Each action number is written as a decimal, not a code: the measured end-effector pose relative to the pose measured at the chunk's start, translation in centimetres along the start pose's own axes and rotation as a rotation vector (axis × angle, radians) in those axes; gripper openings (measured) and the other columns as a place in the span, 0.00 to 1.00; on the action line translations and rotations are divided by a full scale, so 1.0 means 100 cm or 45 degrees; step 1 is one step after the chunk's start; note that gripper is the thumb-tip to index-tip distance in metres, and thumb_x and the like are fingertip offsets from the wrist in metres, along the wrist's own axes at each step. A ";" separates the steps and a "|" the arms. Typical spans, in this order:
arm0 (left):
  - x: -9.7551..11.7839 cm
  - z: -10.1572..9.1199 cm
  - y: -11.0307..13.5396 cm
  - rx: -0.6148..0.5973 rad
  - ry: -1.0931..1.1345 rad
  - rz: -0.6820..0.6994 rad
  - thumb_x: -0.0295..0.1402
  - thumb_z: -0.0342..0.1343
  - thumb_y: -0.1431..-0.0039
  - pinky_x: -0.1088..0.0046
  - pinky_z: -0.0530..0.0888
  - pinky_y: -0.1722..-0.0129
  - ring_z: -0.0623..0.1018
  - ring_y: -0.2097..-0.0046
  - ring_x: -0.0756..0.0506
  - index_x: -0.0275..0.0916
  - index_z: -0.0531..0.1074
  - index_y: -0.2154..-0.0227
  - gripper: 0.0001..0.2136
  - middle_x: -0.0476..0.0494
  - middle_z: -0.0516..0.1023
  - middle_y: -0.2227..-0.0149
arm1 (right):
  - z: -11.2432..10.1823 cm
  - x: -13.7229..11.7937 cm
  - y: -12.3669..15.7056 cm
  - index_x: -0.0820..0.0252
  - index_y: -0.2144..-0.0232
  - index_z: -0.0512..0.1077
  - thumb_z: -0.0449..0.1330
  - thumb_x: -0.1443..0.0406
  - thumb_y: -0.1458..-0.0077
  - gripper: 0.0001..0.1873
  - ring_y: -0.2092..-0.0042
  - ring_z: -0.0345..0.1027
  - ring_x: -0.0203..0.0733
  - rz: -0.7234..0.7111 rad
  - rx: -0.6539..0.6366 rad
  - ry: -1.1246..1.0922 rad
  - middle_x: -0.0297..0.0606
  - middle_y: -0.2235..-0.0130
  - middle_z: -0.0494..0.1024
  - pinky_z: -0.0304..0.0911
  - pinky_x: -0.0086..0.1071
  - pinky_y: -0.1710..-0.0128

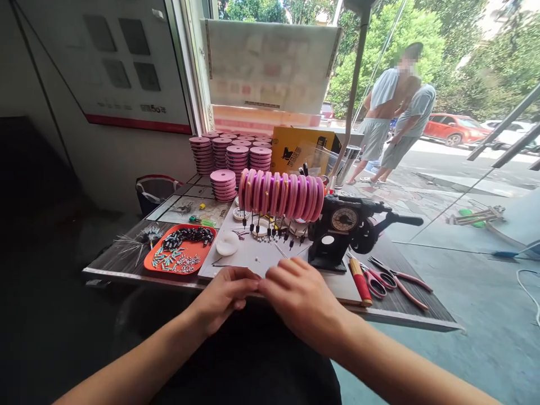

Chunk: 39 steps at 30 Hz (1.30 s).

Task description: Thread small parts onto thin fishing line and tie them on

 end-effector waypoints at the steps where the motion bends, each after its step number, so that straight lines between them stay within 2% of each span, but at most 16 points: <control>1: 0.000 0.000 -0.002 -0.036 0.045 -0.053 0.30 0.55 0.56 0.80 0.55 0.85 0.58 0.83 0.56 0.36 0.69 0.82 0.04 0.53 0.63 0.82 | 0.002 -0.007 0.008 0.63 0.71 0.71 0.48 0.74 0.42 0.13 0.73 0.58 0.38 -0.175 0.017 0.186 0.37 0.75 0.71 0.52 0.33 0.71; 3: -0.001 0.001 -0.004 -0.073 0.066 -0.078 0.31 0.55 0.57 0.81 0.53 0.86 0.56 0.84 0.56 0.35 0.68 0.83 0.06 0.55 0.59 0.84 | 0.009 -0.017 0.017 0.65 0.74 0.71 0.47 0.77 0.43 0.15 0.74 0.57 0.39 -0.346 0.031 0.377 0.38 0.76 0.71 0.50 0.34 0.73; 5: -0.004 0.002 -0.003 -0.067 0.075 -0.075 0.31 0.55 0.56 0.81 0.54 0.86 0.57 0.84 0.56 0.35 0.68 0.83 0.06 0.55 0.58 0.84 | 0.015 -0.024 0.020 0.66 0.75 0.71 0.47 0.78 0.44 0.15 0.74 0.58 0.39 -0.355 -0.006 0.368 0.38 0.76 0.71 0.51 0.34 0.73; 8: -0.010 0.002 0.001 0.037 0.031 0.022 0.29 0.57 0.56 0.79 0.60 0.81 0.64 0.79 0.54 0.35 0.71 0.81 0.04 0.51 0.65 0.79 | 0.014 -0.027 0.010 0.63 0.75 0.70 0.48 0.75 0.43 0.14 0.73 0.61 0.38 -0.202 -0.129 -0.044 0.36 0.76 0.71 0.54 0.32 0.71; 10: -0.013 0.001 0.005 0.193 -0.174 0.288 0.27 0.57 0.54 0.77 0.65 0.75 0.68 0.74 0.51 0.36 0.72 0.79 0.02 0.47 0.70 0.72 | 0.011 -0.019 -0.005 0.61 0.75 0.69 0.50 0.71 0.42 0.12 0.73 0.62 0.36 0.079 -0.125 -0.473 0.34 0.76 0.72 0.57 0.29 0.71; 13: -0.013 0.000 0.012 0.447 -0.759 0.873 0.25 0.52 0.48 0.74 0.68 0.68 0.72 0.70 0.49 0.38 0.74 0.75 0.07 0.43 0.74 0.68 | 0.016 0.006 -0.035 0.62 0.76 0.69 0.55 0.66 0.45 0.08 0.74 0.63 0.34 0.564 -0.105 -0.921 0.33 0.77 0.72 0.59 0.26 0.73; 15: -0.013 0.000 0.014 0.467 -0.933 1.007 0.25 0.49 0.45 0.73 0.69 0.68 0.73 0.70 0.48 0.38 0.74 0.75 0.09 0.40 0.76 0.67 | 0.024 0.020 -0.054 0.63 0.77 0.69 0.55 0.65 0.47 0.09 0.76 0.63 0.34 0.642 -0.169 -0.999 0.33 0.77 0.72 0.59 0.26 0.75; 18: -0.007 -0.001 0.013 0.337 -0.821 0.902 0.27 0.50 0.47 0.73 0.69 0.69 0.74 0.71 0.47 0.38 0.73 0.77 0.08 0.40 0.77 0.67 | 0.026 0.025 -0.060 0.64 0.77 0.69 0.55 0.65 0.47 0.09 0.76 0.64 0.35 0.617 -0.249 -1.006 0.34 0.77 0.74 0.59 0.27 0.76; 20: -0.003 -0.001 0.010 0.239 -0.592 0.678 0.27 0.52 0.49 0.75 0.68 0.73 0.72 0.73 0.49 0.38 0.73 0.78 0.06 0.43 0.76 0.72 | 0.016 0.021 -0.046 0.63 0.72 0.70 0.55 0.66 0.46 0.07 0.72 0.65 0.36 0.560 -0.165 -0.799 0.36 0.73 0.75 0.59 0.28 0.72; 23: -0.003 -0.001 0.002 0.062 -0.080 0.132 0.28 0.54 0.54 0.80 0.60 0.83 0.64 0.80 0.54 0.36 0.71 0.80 0.04 0.49 0.69 0.79 | 0.001 0.005 -0.014 0.62 0.68 0.71 0.50 0.69 0.41 0.09 0.72 0.61 0.38 0.126 -0.019 -0.154 0.37 0.73 0.74 0.55 0.32 0.70; 25: -0.003 0.000 -0.001 -0.038 0.127 -0.093 0.30 0.55 0.57 0.82 0.55 0.86 0.58 0.83 0.56 0.35 0.69 0.82 0.05 0.53 0.62 0.83 | 0.003 -0.008 0.005 0.63 0.70 0.72 0.47 0.74 0.41 0.14 0.72 0.59 0.39 -0.197 -0.009 0.202 0.38 0.74 0.73 0.54 0.34 0.69; 29: -0.005 0.002 -0.003 -0.087 0.174 -0.158 0.31 0.55 0.58 0.81 0.53 0.86 0.58 0.83 0.56 0.34 0.68 0.84 0.06 0.55 0.58 0.84 | 0.018 -0.025 0.018 0.65 0.73 0.72 0.46 0.79 0.44 0.17 0.71 0.59 0.40 -0.378 -0.001 0.406 0.39 0.74 0.72 0.54 0.35 0.69; 32: -0.008 0.002 0.000 -0.007 0.125 -0.114 0.29 0.56 0.57 0.80 0.57 0.84 0.61 0.82 0.55 0.34 0.70 0.82 0.04 0.53 0.63 0.82 | 0.016 -0.030 0.011 0.64 0.73 0.71 0.46 0.77 0.43 0.16 0.71 0.60 0.40 -0.289 -0.170 0.083 0.38 0.75 0.72 0.57 0.34 0.69; 35: -0.010 -0.001 0.004 0.201 -0.143 0.203 0.25 0.56 0.55 0.77 0.65 0.75 0.68 0.74 0.52 0.37 0.73 0.79 0.03 0.47 0.71 0.72 | 0.007 -0.019 -0.008 0.61 0.76 0.70 0.49 0.71 0.42 0.13 0.73 0.61 0.36 0.083 -0.140 -0.491 0.34 0.77 0.71 0.58 0.29 0.71; 37: -0.010 -0.002 0.009 0.356 -0.556 0.581 0.24 0.53 0.51 0.75 0.67 0.69 0.71 0.70 0.49 0.39 0.74 0.76 0.06 0.44 0.73 0.66 | 0.010 -0.001 -0.028 0.62 0.75 0.70 0.54 0.67 0.44 0.09 0.73 0.63 0.35 0.433 -0.073 -0.811 0.34 0.76 0.71 0.59 0.27 0.72; 39: -0.009 -0.001 0.014 0.458 -0.970 0.872 0.24 0.49 0.47 0.72 0.68 0.67 0.73 0.68 0.47 0.39 0.75 0.73 0.09 0.40 0.75 0.64 | 0.020 0.015 -0.049 0.63 0.76 0.69 0.56 0.63 0.46 0.09 0.74 0.63 0.35 0.658 -0.130 -1.036 0.33 0.76 0.71 0.59 0.27 0.73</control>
Point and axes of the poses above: each hand's wrist, its own y-axis away from the middle knuckle, its own z-axis out of the palm, x = y × z, the point moved 2 cm from there along -y, towards the middle knuckle
